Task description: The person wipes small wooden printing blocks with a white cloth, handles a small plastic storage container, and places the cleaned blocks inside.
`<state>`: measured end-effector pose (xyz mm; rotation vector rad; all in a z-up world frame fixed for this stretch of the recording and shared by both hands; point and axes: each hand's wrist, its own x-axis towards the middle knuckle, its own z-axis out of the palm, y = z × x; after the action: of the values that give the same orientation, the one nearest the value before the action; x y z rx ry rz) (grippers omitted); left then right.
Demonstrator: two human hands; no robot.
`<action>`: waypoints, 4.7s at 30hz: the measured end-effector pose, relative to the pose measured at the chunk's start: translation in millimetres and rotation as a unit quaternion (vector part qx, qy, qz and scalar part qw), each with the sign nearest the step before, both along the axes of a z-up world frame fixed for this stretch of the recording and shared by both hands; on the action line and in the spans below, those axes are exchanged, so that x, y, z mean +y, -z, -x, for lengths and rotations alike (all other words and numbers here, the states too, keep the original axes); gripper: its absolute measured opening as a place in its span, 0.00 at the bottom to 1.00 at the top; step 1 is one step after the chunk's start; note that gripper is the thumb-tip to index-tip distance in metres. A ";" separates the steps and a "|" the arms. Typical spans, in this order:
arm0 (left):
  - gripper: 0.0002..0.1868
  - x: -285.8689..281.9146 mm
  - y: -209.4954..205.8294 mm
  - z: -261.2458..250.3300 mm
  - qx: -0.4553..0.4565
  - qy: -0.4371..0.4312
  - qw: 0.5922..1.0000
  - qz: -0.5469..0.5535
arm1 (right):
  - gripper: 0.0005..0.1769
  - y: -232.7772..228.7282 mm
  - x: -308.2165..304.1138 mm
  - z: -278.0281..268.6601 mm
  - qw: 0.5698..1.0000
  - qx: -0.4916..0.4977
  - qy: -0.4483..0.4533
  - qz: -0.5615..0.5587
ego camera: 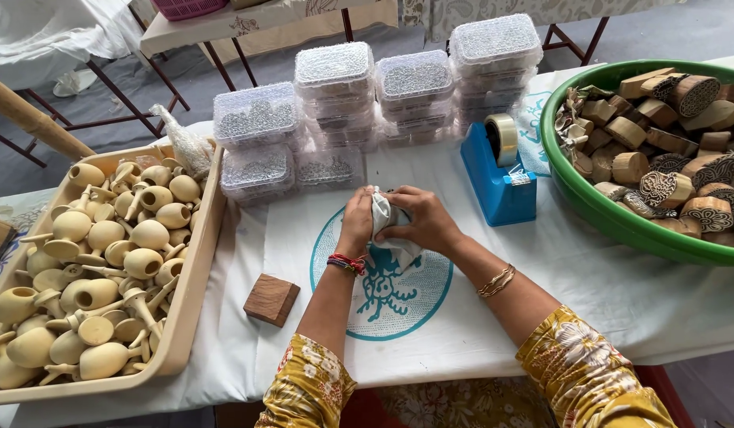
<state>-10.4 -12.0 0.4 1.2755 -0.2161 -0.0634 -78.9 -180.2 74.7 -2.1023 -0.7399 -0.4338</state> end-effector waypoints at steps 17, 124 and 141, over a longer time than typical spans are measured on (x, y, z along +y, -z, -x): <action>0.20 -10.5 -6.7 7.1 0.013 -0.025 0.998 0.054 | 0.37 -1.9 -1.5 3.6 1.000 0.002 -0.002 0.007; 0.21 -9.7 -15.6 19.3 -0.083 -0.066 0.984 0.143 | 0.40 2.2 2.3 7.7 0.989 -0.080 0.074 -0.099; 0.15 -20.5 -54.0 46.4 -0.106 -0.112 0.977 0.147 | 0.29 7.6 15.7 15.4 0.984 -0.135 0.089 -0.074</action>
<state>-56.8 -32.6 54.4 1.0029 -0.2526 0.2907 -94.2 -164.5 67.1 -1.9985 -0.6517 -0.8584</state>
